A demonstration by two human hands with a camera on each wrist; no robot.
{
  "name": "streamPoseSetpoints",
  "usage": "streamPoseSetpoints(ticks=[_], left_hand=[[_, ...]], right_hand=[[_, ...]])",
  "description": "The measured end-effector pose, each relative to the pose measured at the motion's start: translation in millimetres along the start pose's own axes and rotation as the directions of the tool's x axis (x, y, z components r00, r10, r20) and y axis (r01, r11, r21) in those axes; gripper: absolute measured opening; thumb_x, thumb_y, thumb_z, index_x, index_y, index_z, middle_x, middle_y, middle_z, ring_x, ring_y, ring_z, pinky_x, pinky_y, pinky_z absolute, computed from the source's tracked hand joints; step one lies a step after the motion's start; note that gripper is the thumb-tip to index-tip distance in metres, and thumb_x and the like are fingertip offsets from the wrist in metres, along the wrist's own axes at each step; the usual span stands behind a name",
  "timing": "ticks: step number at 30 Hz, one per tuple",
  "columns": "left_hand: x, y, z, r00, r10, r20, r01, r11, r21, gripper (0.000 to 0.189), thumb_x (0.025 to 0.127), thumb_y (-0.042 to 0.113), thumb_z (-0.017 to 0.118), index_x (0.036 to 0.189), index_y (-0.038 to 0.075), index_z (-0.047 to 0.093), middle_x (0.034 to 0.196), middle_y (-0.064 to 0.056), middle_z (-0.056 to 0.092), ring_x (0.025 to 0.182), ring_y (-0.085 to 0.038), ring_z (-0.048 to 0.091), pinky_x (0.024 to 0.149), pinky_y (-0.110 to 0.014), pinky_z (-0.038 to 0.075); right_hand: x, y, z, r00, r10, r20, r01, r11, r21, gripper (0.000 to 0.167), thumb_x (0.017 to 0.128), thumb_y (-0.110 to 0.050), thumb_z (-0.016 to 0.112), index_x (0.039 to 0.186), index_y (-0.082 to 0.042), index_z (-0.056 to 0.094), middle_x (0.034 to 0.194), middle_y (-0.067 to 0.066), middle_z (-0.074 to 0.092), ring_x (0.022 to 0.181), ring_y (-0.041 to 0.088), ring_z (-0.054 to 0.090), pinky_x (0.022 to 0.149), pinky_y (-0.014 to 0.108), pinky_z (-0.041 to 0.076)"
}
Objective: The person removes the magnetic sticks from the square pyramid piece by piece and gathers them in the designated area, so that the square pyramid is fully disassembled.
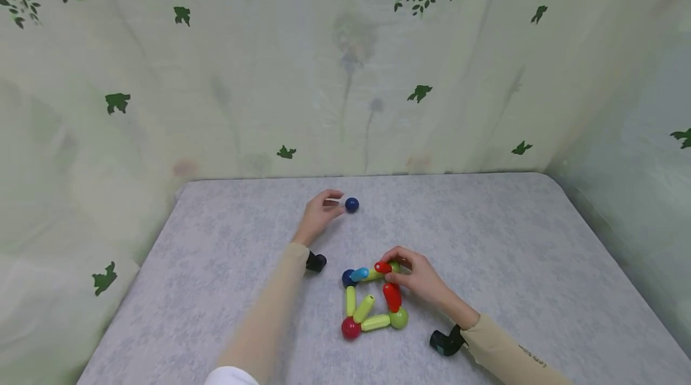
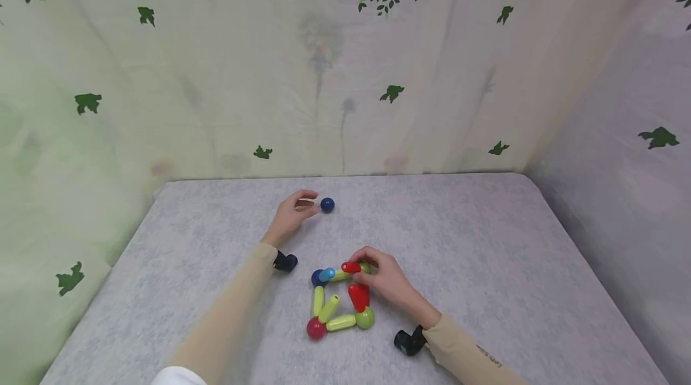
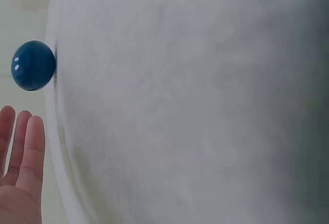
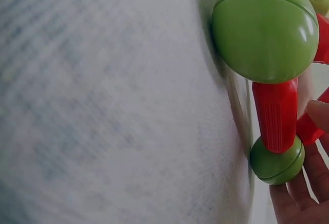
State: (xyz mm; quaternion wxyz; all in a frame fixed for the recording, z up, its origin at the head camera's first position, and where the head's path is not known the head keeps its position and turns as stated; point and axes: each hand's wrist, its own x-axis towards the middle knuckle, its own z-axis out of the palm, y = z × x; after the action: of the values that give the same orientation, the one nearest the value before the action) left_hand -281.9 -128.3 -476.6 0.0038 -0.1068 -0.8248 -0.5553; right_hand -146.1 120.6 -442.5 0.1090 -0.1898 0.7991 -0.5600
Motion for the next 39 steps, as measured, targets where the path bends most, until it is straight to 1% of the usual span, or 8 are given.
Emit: streamPoseSetpoints(ticks=[5,10,18,22,26,32,36,39], left_hand=[[-9.3,0.9,-12.4,0.998,0.042,0.039,-0.041,0.999,-0.025,0.035,0.089,0.002,0.066,0.123,-0.001,0.058,0.123,-0.017,0.058,0.112,-0.031,0.055,0.095,-0.040,0.045],[-21.6,2.9,-20.7,0.996,0.021,0.092,-0.019,1.000,-0.019,0.034,0.089,0.003,0.066,0.122,0.002,0.058,0.122,-0.014,0.058,0.111,-0.028,0.057,0.094,-0.039,0.046],[-43.4,-0.1,-29.0,0.986,0.006,0.164,-0.002,1.000,-0.026,0.033,0.090,0.005,0.065,0.123,0.002,0.058,0.124,-0.016,0.058,0.110,-0.027,0.058,0.094,-0.040,0.046],[-53.6,-0.4,-31.7,0.968,0.025,0.249,-0.014,0.999,-0.047,0.035,0.091,0.003,0.064,0.124,-0.002,0.056,0.125,-0.021,0.056,0.113,-0.033,0.055,0.093,-0.044,0.047],[-66.0,4.6,-29.7,0.944,0.056,0.325,-0.028,0.996,-0.090,0.036,0.090,-0.002,0.063,0.124,-0.008,0.054,0.126,-0.027,0.054,0.113,-0.040,0.053,0.092,-0.043,0.048],[-88.0,15.3,-19.6,0.904,0.098,0.417,-0.044,0.990,-0.137,0.035,0.089,0.000,0.065,0.123,-0.004,0.056,0.123,-0.025,0.055,0.112,-0.036,0.055,0.091,-0.032,0.048],[-100.1,20.5,-9.7,0.879,0.131,0.459,-0.063,0.985,-0.160,0.034,0.089,0.004,0.067,0.121,-0.002,0.058,0.120,-0.023,0.057,0.110,-0.035,0.057,0.090,-0.030,0.048],[-108.3,29.1,-2.7,0.872,0.126,0.473,-0.057,0.986,-0.158,0.033,0.089,0.003,0.066,0.120,-0.001,0.059,0.120,-0.022,0.058,0.110,-0.034,0.057,0.090,-0.031,0.048]], right_hand=[[7.0,21.1,4.9,1.000,0.000,-0.023,0.000,1.000,-0.012,0.022,0.086,0.005,0.065,0.107,-0.001,0.061,0.105,0.009,0.062,0.107,0.032,0.054,0.102,0.053,0.036],[10.9,37.3,5.5,0.999,0.025,-0.039,-0.025,1.000,0.006,0.025,0.087,0.001,0.067,0.111,-0.005,0.062,0.110,0.005,0.062,0.111,0.028,0.054,0.102,0.048,0.038],[5.3,21.1,1.7,0.999,0.047,-0.025,-0.047,0.999,0.018,0.027,0.087,0.008,0.060,0.114,0.005,0.059,0.115,0.016,0.059,0.112,0.037,0.054,0.097,0.048,0.043],[2.2,9.1,-1.1,0.999,0.047,-0.003,-0.047,0.999,0.023,0.028,0.088,0.011,0.056,0.115,0.010,0.057,0.116,0.023,0.058,0.112,0.040,0.054,0.096,0.047,0.044],[1.9,21.2,-4.0,0.999,0.034,0.006,-0.034,0.999,0.033,0.028,0.089,0.011,0.055,0.117,0.009,0.057,0.118,0.022,0.058,0.112,0.038,0.055,0.096,0.043,0.044],[1.4,44.3,-9.1,0.999,0.043,0.029,-0.045,0.997,0.057,0.028,0.091,0.006,0.056,0.118,0.002,0.059,0.120,0.015,0.059,0.113,0.032,0.055,0.095,0.037,0.046],[-1.1,42.7,-11.8,0.998,0.036,0.046,-0.039,0.997,0.062,0.028,0.091,0.007,0.055,0.118,0.004,0.059,0.120,0.017,0.058,0.112,0.034,0.056,0.094,0.037,0.046],[-4.1,36.4,-13.1,0.998,0.032,0.060,-0.035,0.998,0.050,0.027,0.091,0.009,0.053,0.118,0.006,0.058,0.119,0.019,0.058,0.111,0.035,0.056,0.094,0.037,0.047]])
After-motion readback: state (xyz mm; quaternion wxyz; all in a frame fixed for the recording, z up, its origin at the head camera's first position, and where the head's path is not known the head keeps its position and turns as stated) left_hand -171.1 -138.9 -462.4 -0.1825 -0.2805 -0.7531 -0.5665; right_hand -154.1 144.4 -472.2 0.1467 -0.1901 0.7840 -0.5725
